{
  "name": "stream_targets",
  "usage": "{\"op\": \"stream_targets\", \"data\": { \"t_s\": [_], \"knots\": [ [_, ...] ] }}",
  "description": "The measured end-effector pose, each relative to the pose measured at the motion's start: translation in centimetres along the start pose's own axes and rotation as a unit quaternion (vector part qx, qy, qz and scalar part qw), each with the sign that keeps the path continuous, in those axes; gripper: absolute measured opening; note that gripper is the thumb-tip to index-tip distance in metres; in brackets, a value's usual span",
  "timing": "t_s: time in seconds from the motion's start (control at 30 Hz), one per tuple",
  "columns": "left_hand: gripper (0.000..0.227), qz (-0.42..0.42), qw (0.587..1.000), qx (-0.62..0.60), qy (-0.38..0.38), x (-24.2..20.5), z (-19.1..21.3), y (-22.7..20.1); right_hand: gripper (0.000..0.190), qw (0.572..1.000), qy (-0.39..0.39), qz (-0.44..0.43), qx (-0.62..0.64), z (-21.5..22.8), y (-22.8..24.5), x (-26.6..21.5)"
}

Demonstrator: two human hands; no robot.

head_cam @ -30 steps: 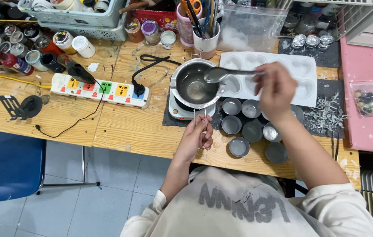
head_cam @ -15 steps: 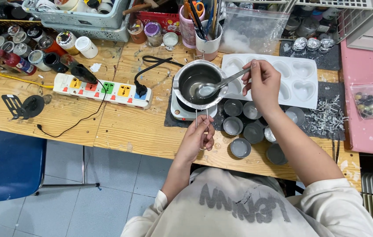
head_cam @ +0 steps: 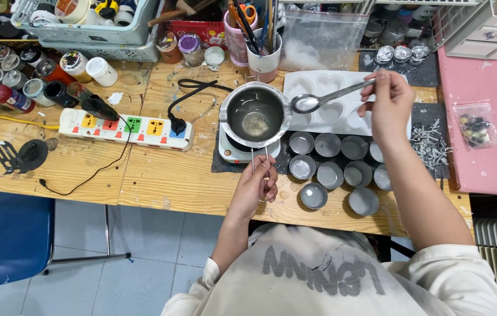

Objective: Pouring melted wax from a pot into small metal tins using a spoon.

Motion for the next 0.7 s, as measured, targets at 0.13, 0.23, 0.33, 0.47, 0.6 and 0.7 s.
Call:
{"op": "stream_targets", "data": {
  "t_s": [0.13,0.23,0.33,0.47,0.6,0.7],
  "knots": [
    [0.018,-0.006,1.0,0.007,-0.002,-0.3,-0.4,-0.4,0.028,0.999,-0.025,0.013,-0.024,3.9,-1.6,0.0],
    [0.018,-0.009,1.0,0.005,0.004,-0.4,-0.5,-0.5,0.028,0.994,-0.048,0.041,-0.085,5.3,-1.9,-0.7],
    [0.018,-0.003,1.0,0.006,-0.003,-0.3,-0.6,-0.5,0.027,0.982,-0.052,0.08,-0.165,5.0,-0.8,-1.8],
    [0.018,-0.006,1.0,0.006,-0.001,-0.3,-0.5,-0.4,0.025,0.936,0.0,0.197,-0.291,3.9,0.7,-3.2],
    [0.018,-0.007,1.0,-0.002,0.006,-0.3,-0.4,-0.4,0.026,0.871,0.046,0.332,-0.359,3.6,0.9,-4.0],
    [0.019,-0.007,1.0,0.005,0.001,-0.3,-0.4,-0.3,0.025,0.899,-0.003,0.287,-0.331,3.6,1.0,-3.6]
  ]
}}
Point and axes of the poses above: each hand's wrist, its own x-axis towards the middle knuckle, its own z-axis out of the back of the hand, y = z × x, the point moved 3 cm from there along x, towards the middle knuckle, and after that the axes turned 5 degrees about z, right-handed, at the moved point
